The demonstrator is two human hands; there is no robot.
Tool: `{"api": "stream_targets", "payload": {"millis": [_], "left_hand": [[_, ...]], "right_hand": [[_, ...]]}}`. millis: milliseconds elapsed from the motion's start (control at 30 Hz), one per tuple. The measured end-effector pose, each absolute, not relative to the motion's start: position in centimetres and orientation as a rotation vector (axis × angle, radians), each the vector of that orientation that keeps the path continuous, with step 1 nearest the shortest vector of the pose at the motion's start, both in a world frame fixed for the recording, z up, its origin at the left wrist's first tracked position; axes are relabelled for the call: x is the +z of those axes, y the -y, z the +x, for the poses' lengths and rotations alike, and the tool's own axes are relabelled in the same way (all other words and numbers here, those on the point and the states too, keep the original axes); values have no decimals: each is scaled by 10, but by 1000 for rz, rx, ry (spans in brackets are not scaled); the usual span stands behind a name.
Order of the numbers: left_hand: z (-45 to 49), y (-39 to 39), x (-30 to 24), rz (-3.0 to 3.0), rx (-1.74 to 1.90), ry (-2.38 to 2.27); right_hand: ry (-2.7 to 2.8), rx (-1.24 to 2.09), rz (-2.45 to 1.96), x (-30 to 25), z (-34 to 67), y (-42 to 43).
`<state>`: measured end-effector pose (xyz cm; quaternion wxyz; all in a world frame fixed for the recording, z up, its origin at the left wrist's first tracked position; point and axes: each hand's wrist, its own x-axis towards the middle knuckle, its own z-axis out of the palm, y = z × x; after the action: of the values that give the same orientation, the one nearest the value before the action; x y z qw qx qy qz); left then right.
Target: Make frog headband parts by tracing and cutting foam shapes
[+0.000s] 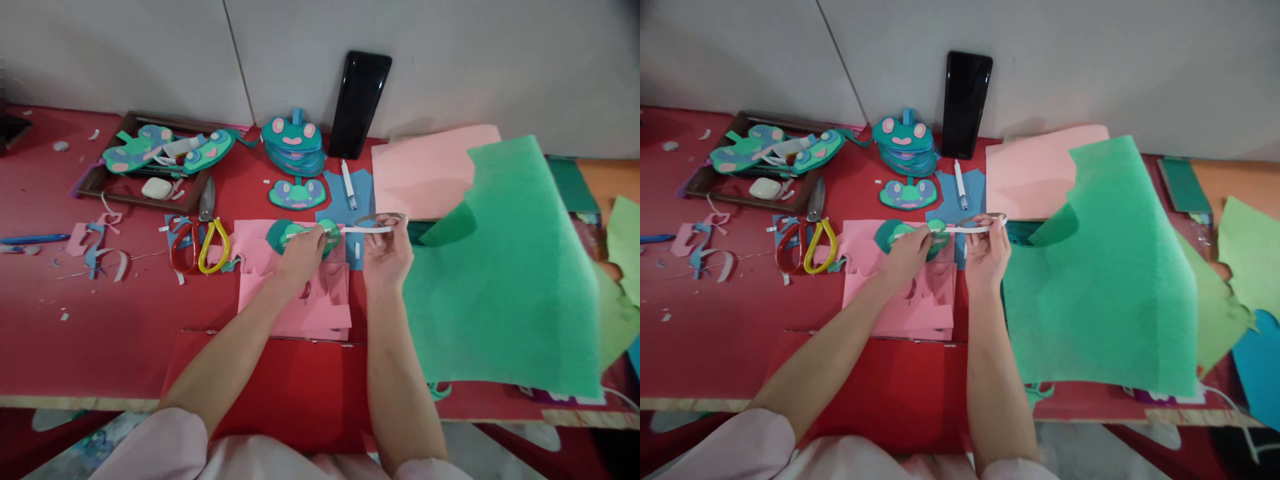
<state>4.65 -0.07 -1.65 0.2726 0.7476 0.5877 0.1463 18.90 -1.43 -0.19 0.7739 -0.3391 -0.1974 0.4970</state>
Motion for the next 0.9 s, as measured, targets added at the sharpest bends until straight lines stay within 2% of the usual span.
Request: {"api": "stream_targets", "payload": {"millis": [167,333,433,633,767,900], "left_hand": [[47,-2,-20,1626,860,-1414],[51,-1,-17,1198,1068,-935],[51,-1,-17,1015,1161,-832],[47,-2,-20,778,1189,-724],[48,1,-23,760,1093,-593],[48,3,-20,816,973,-664]], "right_hand": [[328,1208,-677,0,192,15],[263,1373,-757,-1,178,17],[286,1461,-828,-5,167,20],[381,1604,-834,-5,158,23],[436,1582,-860,-2,158,22],[514,1567,-840,-2,162,22]]}}
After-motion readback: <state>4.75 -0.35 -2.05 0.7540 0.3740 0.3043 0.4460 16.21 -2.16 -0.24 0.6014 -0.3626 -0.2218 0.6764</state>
